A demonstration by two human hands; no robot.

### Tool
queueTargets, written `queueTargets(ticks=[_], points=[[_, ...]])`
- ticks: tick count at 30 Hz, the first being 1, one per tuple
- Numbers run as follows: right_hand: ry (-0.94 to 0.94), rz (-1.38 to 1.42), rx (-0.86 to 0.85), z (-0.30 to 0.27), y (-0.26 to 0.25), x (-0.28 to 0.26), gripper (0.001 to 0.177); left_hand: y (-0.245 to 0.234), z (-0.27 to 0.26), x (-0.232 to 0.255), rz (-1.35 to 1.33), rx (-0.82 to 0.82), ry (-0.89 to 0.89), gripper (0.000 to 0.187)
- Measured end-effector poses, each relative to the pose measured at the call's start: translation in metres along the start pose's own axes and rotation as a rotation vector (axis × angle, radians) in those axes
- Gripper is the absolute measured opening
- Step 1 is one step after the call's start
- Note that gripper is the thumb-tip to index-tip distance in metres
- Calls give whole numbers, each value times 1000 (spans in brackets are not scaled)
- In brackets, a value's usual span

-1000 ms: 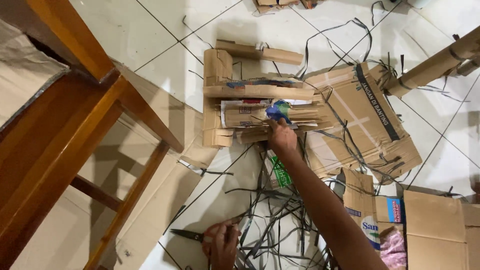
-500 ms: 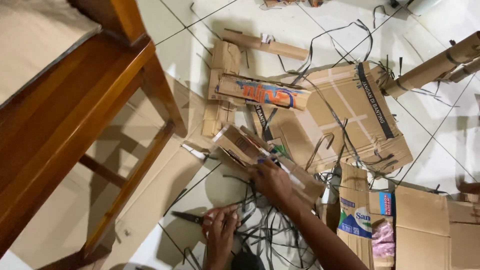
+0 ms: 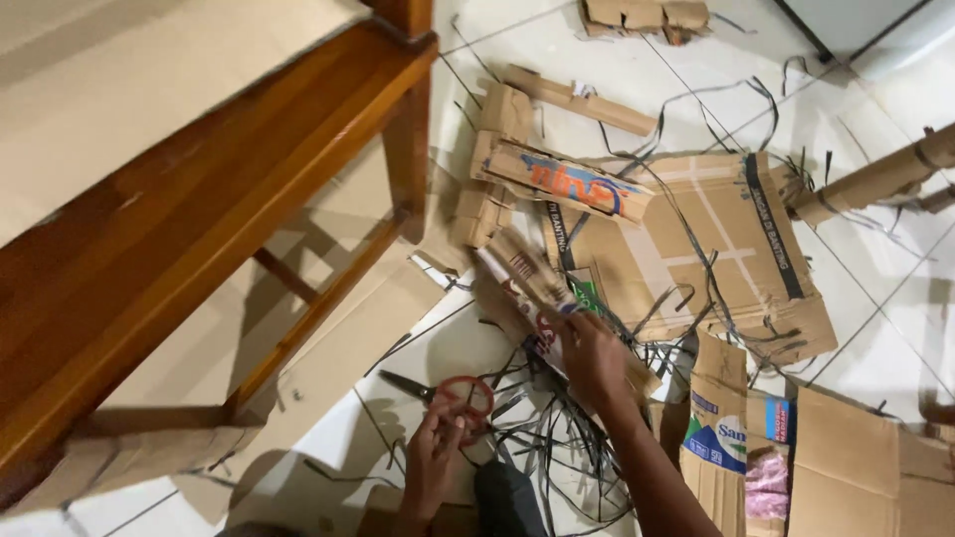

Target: Wrapping wooden furniture legs with cardboard and securing them with plastic ties

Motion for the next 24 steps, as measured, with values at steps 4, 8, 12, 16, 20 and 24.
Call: queueTargets(ticks=[4,8,12,16,20,24], points=[[-235,11,211,-12,-14,-8,22,-12,-14,14,-109,-61,90,35],[-297,247,0,-39,-41,-49,20,-9,-35,42,242,54,111,46],[-162,839,-372,-62,-20,-79,23,-27,-45,31,240,-74,235,50],[-54,973,-621,-64,33,-87,20,-18,-66,77,-321,-280,498,50],[-109,1003,-932,-73,59,-111,13,-33,-84,76,-299,-25,252,61],[-5,1006,-855,-74,65,-127,22,-54,-78,51,-584,115,351,43]])
Point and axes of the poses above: each hand's wrist, its own z-axis towards the middle knuckle, its own y-axis out of the palm, x = y × z, the point moved 1 cm from there along z, towards the middle knuckle, and after that the axes turned 13 degrees about -x, right-handed, at the moved point
